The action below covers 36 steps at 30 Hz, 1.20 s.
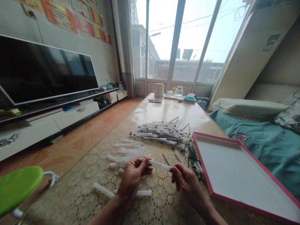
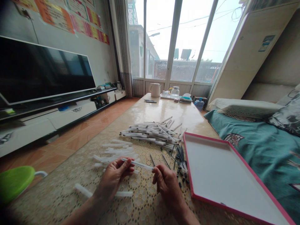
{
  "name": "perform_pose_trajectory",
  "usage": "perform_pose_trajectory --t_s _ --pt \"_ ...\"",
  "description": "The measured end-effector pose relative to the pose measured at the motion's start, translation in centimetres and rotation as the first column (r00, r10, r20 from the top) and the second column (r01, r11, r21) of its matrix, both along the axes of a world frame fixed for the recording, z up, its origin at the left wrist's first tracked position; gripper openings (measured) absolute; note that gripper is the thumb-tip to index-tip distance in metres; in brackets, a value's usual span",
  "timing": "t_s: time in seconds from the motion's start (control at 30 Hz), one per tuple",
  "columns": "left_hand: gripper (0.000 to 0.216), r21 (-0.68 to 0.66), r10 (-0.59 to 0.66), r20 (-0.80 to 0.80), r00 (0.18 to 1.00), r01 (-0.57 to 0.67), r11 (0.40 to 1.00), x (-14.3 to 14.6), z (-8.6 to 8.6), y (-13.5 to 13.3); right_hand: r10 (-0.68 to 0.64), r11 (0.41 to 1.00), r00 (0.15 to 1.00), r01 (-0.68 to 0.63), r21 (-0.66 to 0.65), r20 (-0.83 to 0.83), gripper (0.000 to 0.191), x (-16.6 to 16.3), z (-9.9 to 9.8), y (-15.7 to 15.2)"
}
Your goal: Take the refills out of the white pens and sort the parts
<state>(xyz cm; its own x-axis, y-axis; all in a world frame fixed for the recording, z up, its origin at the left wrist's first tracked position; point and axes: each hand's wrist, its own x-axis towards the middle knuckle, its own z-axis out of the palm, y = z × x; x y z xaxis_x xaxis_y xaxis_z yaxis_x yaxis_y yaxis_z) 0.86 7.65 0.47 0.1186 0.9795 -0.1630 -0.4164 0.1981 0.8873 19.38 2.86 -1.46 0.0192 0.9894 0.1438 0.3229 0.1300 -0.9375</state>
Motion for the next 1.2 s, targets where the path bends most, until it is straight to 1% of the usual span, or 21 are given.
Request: perform_pose_trajectory --t_s 0.07,0.1,0.17,0.27,0.43,0.63,0.8,0.93,1.1,1.2 --pt "0.029 0.004 0.007 -0.003 1.000 -0.007 1.000 0.01 0.01 0.00 0.011 1.000 0.999 -0.011 0.018 -0.033 0.027 -0.05 0.25 -0.03" --pt "0.028 0.007 0.006 -0.003 1.000 -0.006 1.000 0.00 -0.04 0.02 0.013 1.000 0.999 -0.012 0.017 -0.045 0.026 -0.05 0.33 -0.03" --pt "0.027 0.010 -0.004 -0.003 1.000 0.004 1.000 -0.05 -0.21 0.11 0.010 1.000 0.999 -0.010 -0.003 -0.043 0.030 0.01 0.26 0.03" --pt "0.026 0.016 -0.013 -0.006 1.000 0.013 1.000 -0.13 -0.44 0.26 0.003 0.999 1.000 -0.003 -0.037 0.001 0.040 0.18 -0.07 0.13" --pt "0.026 0.023 -0.011 0.000 1.000 0.011 1.000 -0.11 -0.44 0.30 0.001 1.000 1.000 -0.002 -0.022 -0.026 0.031 0.16 0.12 0.08" --pt "0.024 0.019 -0.017 0.000 1.000 0.017 1.000 -0.12 -0.45 0.16 -0.015 0.998 1.000 0.016 -0.060 0.006 0.044 0.17 -0.06 0.04" --pt "0.027 0.015 -0.002 0.003 1.000 0.002 1.000 -0.09 -0.24 0.17 -0.009 1.000 1.000 0.009 -0.013 0.014 0.033 0.12 0.11 0.03" --pt "0.026 0.007 -0.020 -0.001 1.000 0.020 1.000 -0.06 -0.28 0.21 -0.003 0.997 1.000 0.003 -0.071 -0.004 0.044 0.09 0.00 0.06" --pt "0.026 0.008 -0.002 -0.006 1.000 0.002 1.000 -0.07 -0.33 0.20 -0.015 1.000 1.000 0.015 -0.018 -0.015 0.035 0.11 -0.02 0.07" --pt "0.025 0.012 -0.012 -0.010 1.000 0.012 1.000 0.00 -0.26 0.15 -0.014 0.999 1.000 0.013 -0.051 -0.019 0.040 0.12 -0.21 0.10"
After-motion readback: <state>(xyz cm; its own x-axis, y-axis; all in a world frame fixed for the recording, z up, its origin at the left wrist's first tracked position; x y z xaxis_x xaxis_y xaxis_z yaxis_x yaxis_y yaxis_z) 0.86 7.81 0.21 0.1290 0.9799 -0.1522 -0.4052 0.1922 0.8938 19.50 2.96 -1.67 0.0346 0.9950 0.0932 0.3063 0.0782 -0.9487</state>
